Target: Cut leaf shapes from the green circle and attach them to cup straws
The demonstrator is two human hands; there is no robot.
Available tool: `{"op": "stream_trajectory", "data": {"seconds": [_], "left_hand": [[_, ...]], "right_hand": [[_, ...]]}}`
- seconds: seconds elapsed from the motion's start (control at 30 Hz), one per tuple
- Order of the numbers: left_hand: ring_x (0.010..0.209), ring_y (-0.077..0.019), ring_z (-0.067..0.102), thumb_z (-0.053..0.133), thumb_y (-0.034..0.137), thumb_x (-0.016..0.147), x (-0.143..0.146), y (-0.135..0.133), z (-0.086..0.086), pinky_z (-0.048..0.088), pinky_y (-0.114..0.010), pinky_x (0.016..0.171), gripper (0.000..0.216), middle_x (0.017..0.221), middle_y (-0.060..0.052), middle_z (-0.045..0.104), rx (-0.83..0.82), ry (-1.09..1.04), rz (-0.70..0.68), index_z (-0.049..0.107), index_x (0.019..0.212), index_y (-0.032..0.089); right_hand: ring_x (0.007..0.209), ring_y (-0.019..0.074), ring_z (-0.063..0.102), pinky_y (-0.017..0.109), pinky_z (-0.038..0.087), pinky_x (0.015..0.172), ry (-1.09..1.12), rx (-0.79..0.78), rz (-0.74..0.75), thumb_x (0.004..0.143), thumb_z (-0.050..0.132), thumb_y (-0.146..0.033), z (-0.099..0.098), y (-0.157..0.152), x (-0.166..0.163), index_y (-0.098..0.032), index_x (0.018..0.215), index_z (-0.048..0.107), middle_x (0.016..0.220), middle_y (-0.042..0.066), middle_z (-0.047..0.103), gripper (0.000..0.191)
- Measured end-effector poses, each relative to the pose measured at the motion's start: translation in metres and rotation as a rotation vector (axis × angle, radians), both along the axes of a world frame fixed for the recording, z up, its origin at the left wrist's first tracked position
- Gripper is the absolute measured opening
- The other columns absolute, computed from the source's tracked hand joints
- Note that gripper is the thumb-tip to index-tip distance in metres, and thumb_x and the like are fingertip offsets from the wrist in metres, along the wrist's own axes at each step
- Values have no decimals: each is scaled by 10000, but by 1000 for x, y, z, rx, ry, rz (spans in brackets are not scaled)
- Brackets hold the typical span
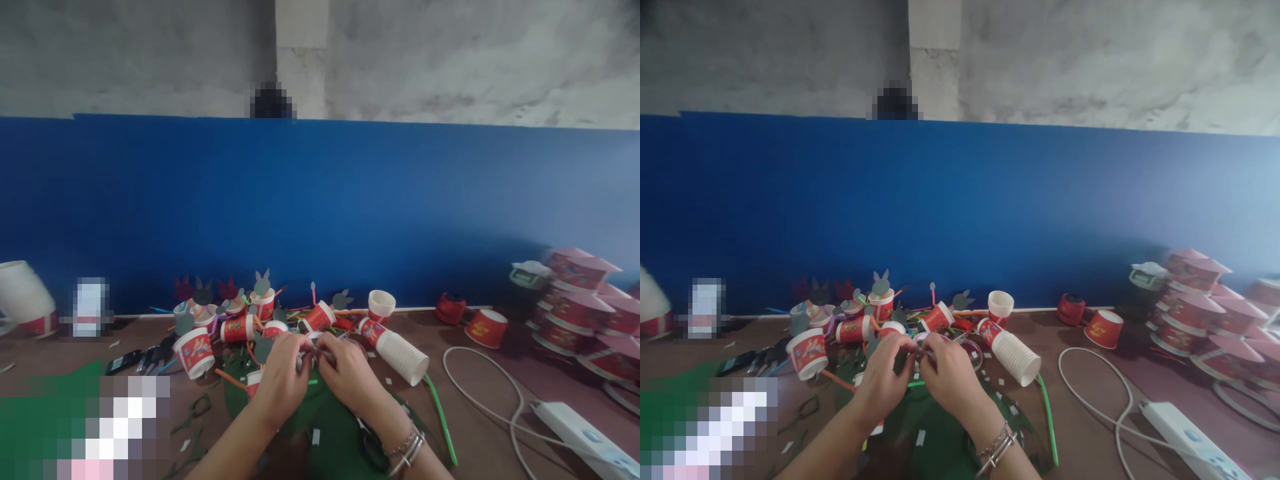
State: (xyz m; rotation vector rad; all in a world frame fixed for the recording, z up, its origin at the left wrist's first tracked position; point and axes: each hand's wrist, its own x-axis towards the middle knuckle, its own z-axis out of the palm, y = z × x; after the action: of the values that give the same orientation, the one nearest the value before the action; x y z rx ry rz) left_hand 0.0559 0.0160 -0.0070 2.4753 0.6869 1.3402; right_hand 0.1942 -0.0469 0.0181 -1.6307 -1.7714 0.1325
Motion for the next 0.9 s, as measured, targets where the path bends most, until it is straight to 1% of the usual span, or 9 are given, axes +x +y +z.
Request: {"op": "stream_trajectory", "data": {"seconds": [0.2,0.3,0.43,0.57,0.63,0.67,0.73,0.83,0.9], "left_hand": [[803,-186,523,430,76,834,-1,-3,1,434,-328,718,134,837,-47,553,52,-41,-35,452,870,203],[824,-188,519,433,65,832,-1,-3,2,430,-329,736,147,853,-49,555,68,-60,-59,436,868,208],[831,-186,517,429,64,834,-2,-3,5,431,-326,744,152,863,-51,551,64,-73,-82,425,870,211],[833,-184,526,422,60,829,-2,-4,3,432,-329,756,158,857,-45,546,39,-117,-108,429,862,215],[830,-178,533,442,71,823,-1,-5,2,431,-328,769,149,853,-39,544,-8,-180,-117,433,855,217],[824,-174,537,459,84,820,0,-6,2,432,-324,770,139,850,-36,542,-51,-221,-117,436,853,217],[806,-164,546,493,121,816,2,-7,4,439,-308,758,115,838,-29,540,-178,-339,-120,437,848,216],[815,-158,566,548,190,798,1,-9,16,443,-297,768,116,822,-25,561,-450,-569,-135,440,833,211],[782,-150,579,624,242,740,0,-8,25,444,-281,756,190,784,-13,593,-690,-679,-144,449,806,206]], "right_hand": [[530,105,397,211,268,519,169,30,-12,718,463,-124,4,0,-6,-182,651,510,544,-43,463,101],[515,95,388,201,277,496,346,-1,-7,727,464,-149,1,1,-8,-175,648,513,536,-50,444,97],[503,92,365,198,271,465,593,-46,14,724,464,-183,-9,8,-10,-167,641,515,524,-55,414,99],[497,85,336,197,264,463,826,-68,59,696,474,-199,-14,13,-12,-170,610,484,519,-60,391,91],[486,83,325,196,254,455,881,-94,69,708,481,-232,-13,12,-13,-174,616,473,515,-63,384,109],[481,84,330,197,255,453,858,-100,67,721,481,-248,-12,12,-13,-175,622,473,514,-62,389,123],[483,93,366,203,271,463,686,-55,5,745,472,-252,-10,10,-10,-179,637,485,518,-53,421,132],[537,125,470,225,316,534,234,73,-240,761,456,-196,-12,12,3,-181,683,526,561,-19,524,106],[573,153,536,243,335,572,-3,17,-336,787,432,-166,-18,15,17,-169,721,560,586,17,590,144]]}}
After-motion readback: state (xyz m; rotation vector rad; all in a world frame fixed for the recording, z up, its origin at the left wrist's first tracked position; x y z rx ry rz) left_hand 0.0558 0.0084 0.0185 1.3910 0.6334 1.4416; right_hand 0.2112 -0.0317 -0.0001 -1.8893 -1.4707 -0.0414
